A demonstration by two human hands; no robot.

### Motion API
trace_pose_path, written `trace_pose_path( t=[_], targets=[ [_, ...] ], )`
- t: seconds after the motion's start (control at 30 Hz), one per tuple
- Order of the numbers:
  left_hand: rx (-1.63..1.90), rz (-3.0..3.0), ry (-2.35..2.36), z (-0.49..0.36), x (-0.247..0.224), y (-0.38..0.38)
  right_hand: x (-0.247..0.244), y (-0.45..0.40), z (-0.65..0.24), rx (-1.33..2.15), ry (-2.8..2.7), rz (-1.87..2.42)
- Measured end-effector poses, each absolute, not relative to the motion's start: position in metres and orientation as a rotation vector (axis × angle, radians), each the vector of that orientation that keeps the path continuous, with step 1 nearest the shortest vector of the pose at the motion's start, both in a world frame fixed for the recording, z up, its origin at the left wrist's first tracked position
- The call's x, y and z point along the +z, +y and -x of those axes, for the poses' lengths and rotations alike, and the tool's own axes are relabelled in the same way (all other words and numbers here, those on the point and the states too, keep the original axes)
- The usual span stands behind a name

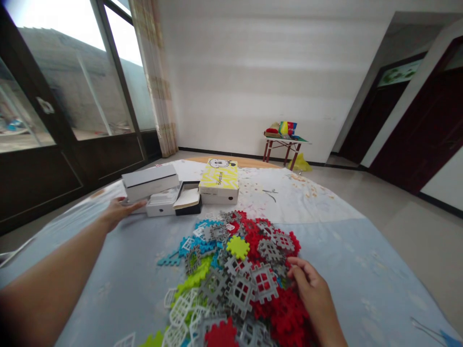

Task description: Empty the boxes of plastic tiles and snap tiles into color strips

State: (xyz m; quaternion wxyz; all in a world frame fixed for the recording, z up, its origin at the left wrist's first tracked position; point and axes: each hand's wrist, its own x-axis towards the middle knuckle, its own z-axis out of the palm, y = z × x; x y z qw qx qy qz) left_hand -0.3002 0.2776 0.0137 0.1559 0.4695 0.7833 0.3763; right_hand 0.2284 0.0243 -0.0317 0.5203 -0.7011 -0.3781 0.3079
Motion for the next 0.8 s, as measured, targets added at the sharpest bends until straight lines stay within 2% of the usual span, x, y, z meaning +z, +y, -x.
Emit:
trace_pose_path(
  t=[0.57,0.8],
  targets=[
    [1.045,-1.538,1.822,0.182,0.010,0.291,-0.028,0.023,-0.225,0.704,-0.968,1.659],
    [1.142,-1.673,1.781,0.176,0.014,0.246,-0.028,0.024,-0.224,0.705,-0.947,1.597]
  ],
)
